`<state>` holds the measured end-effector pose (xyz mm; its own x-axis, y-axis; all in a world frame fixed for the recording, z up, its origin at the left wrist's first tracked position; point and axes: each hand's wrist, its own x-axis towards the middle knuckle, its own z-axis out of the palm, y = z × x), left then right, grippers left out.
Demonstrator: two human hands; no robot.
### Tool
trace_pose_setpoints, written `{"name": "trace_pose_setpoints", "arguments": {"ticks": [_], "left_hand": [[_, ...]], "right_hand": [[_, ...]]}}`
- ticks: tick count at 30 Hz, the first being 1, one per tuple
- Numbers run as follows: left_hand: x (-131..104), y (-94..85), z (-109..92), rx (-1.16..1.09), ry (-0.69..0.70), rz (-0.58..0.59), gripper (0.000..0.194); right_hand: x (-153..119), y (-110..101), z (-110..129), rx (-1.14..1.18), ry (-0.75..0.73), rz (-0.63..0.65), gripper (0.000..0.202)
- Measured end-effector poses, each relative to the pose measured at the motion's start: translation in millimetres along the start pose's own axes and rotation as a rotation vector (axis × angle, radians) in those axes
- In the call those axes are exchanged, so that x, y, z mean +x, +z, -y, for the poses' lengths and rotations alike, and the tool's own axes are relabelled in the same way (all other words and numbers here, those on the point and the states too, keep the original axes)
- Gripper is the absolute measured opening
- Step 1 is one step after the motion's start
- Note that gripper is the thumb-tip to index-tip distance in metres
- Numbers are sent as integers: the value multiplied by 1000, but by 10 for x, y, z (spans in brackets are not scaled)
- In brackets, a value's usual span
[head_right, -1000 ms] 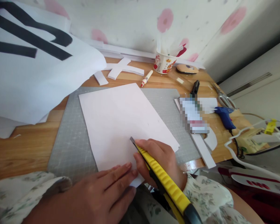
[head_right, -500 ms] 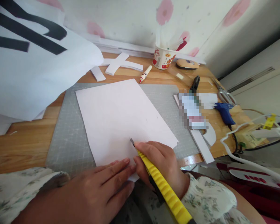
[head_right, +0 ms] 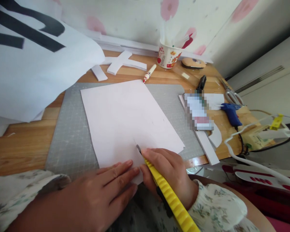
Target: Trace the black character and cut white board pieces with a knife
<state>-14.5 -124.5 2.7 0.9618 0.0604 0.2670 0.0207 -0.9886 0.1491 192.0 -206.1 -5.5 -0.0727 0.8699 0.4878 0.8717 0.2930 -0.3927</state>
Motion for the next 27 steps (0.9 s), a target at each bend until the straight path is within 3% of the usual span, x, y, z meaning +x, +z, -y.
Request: {"name": "trace_pose_setpoints", "arguments": {"ticks": [27], "left_hand": [[-29,47,1,22,32,7,25]], "right_hand": [[-232,-85,83,-18,33,40,44]]}}
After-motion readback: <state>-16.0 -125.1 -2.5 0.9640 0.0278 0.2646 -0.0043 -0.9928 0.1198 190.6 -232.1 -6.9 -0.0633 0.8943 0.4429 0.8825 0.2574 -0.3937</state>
